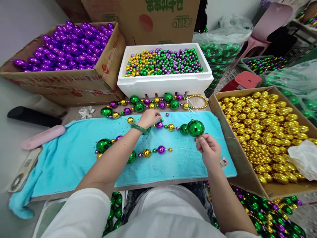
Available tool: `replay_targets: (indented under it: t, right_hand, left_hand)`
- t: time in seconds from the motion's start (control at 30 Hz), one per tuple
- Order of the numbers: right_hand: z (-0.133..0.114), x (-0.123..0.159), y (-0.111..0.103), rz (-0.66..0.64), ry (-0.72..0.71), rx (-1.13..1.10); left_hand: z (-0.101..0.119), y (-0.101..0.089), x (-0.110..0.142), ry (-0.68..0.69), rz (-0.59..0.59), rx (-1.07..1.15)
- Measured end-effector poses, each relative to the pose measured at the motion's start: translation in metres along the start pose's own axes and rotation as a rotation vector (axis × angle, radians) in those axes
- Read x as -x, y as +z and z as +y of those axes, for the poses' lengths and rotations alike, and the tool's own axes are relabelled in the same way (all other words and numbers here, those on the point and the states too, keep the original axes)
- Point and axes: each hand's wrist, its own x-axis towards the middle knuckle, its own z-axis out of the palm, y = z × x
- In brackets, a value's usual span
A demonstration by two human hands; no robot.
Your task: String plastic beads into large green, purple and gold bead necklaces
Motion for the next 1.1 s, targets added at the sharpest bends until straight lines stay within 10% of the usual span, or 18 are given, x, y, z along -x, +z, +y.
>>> replay_targets:
  t: [0.4,0.63,1.1]
  right_hand:
    - [0.004,0.0,0.008,-0.053,0.054,0.009]
    - [0.009,0.002,0.015,-0.09,0.07,0.063]
    - [0.004,0.005,0.027,-0.123,0.043,0.066]
  left_hand:
    - [0.03,0.03,-0.034,-0.015,-0.016,0.35]
    - [0.043,-0.015,0.004,-0.143,-0.258,1.367]
    - [0.036,-0.029,0.027,-0.152,-0.109,1.431]
